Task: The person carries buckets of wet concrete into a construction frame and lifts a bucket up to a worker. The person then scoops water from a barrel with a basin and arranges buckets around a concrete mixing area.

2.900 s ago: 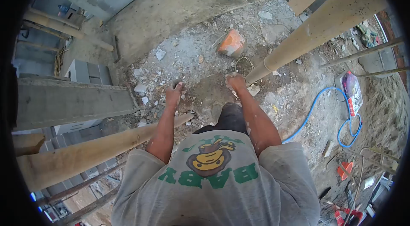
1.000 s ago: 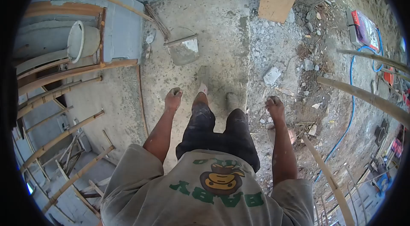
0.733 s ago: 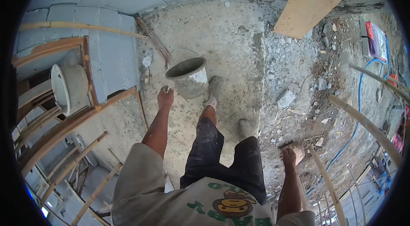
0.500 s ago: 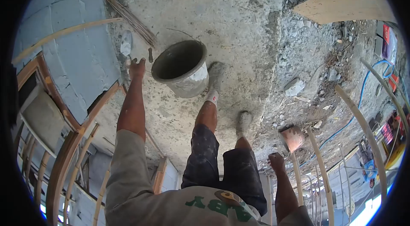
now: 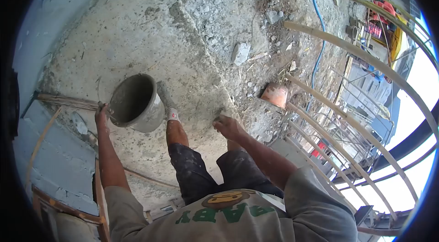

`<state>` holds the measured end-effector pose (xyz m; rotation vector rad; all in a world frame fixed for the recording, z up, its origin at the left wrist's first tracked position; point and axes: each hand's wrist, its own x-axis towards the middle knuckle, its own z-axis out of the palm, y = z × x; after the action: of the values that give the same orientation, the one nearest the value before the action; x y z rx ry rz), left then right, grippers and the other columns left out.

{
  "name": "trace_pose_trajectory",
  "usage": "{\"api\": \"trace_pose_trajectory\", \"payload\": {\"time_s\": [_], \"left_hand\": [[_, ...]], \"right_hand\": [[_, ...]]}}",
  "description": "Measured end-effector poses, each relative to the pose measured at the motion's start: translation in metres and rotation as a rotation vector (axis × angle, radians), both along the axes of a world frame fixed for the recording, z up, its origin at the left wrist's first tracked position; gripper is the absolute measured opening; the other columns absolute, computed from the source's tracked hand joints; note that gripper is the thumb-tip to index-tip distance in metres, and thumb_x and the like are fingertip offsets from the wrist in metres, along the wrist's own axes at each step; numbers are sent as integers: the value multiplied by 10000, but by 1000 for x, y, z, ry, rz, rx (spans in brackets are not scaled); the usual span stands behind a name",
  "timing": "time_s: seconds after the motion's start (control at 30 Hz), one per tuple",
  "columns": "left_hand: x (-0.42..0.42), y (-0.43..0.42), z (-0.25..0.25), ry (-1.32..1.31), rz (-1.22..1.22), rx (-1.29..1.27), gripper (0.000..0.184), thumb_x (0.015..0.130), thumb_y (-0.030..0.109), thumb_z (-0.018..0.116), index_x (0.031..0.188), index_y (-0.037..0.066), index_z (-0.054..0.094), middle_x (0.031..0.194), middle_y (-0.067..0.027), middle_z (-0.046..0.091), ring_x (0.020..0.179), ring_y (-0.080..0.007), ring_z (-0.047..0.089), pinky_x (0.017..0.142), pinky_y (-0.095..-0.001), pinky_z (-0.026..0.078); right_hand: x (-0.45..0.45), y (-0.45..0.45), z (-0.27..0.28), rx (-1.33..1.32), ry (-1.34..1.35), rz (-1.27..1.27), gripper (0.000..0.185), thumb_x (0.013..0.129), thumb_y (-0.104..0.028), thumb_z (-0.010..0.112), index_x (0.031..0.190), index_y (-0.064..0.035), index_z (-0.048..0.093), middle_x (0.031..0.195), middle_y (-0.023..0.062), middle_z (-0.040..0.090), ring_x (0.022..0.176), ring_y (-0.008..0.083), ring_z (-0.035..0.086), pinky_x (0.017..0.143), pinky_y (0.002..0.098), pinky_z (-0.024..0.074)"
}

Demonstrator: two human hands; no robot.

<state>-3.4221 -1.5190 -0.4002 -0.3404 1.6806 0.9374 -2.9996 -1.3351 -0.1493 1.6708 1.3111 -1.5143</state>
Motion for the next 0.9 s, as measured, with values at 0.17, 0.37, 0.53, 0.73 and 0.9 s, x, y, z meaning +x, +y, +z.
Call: {"api": "trace_pose_trajectory", "payload": {"time_s": [0.17, 0.37, 0.53, 0.73, 0.9], "left_hand": [[55, 120, 123, 332, -1341, -172, 326, 702, 327, 611, 809, 18, 606, 767, -119, 599, 697, -174, 562, 624, -327, 431], [164, 97, 146, 151, -1024, 53, 483, 707, 391, 604, 877, -62, 585, 777, -144, 600, 756, -220, 557, 703, -332, 408], [257, 86, 206, 608, -958, 258, 453, 778, 332, 551, 969, -78, 527, 808, -154, 584, 732, -230, 524, 701, -337, 400], [382, 157, 313, 364, -953, 28, 347, 789, 289, 554, 952, -18, 553, 839, -102, 564, 740, -169, 506, 688, -297, 392], [515, 168, 335, 363, -834, 157, 286, 796, 296, 546, 827, 12, 551, 704, -33, 508, 623, -115, 447, 594, -263, 359]], "right_hand": [[4, -15, 39, 117, 50, -35, 318, 797, -310, 477, 890, -16, 555, 821, 200, 573, 828, 331, 555, 712, 390, 423], [84, -46, 49, 239, 64, -165, 342, 783, -319, 475, 897, -6, 551, 850, 230, 561, 860, 371, 531, 741, 422, 412], [181, -86, 32, 233, 32, -242, 377, 777, -329, 471, 902, 18, 549, 888, 234, 559, 884, 367, 525, 771, 419, 411], [338, -113, 1, 338, -83, -428, 413, 764, -357, 482, 947, 8, 552, 968, 230, 547, 938, 357, 513, 811, 398, 409], [503, -137, -57, 246, -196, -668, 409, 754, -310, 478, 1017, 0, 519, 1009, 231, 534, 961, 350, 509, 835, 411, 399]]}}
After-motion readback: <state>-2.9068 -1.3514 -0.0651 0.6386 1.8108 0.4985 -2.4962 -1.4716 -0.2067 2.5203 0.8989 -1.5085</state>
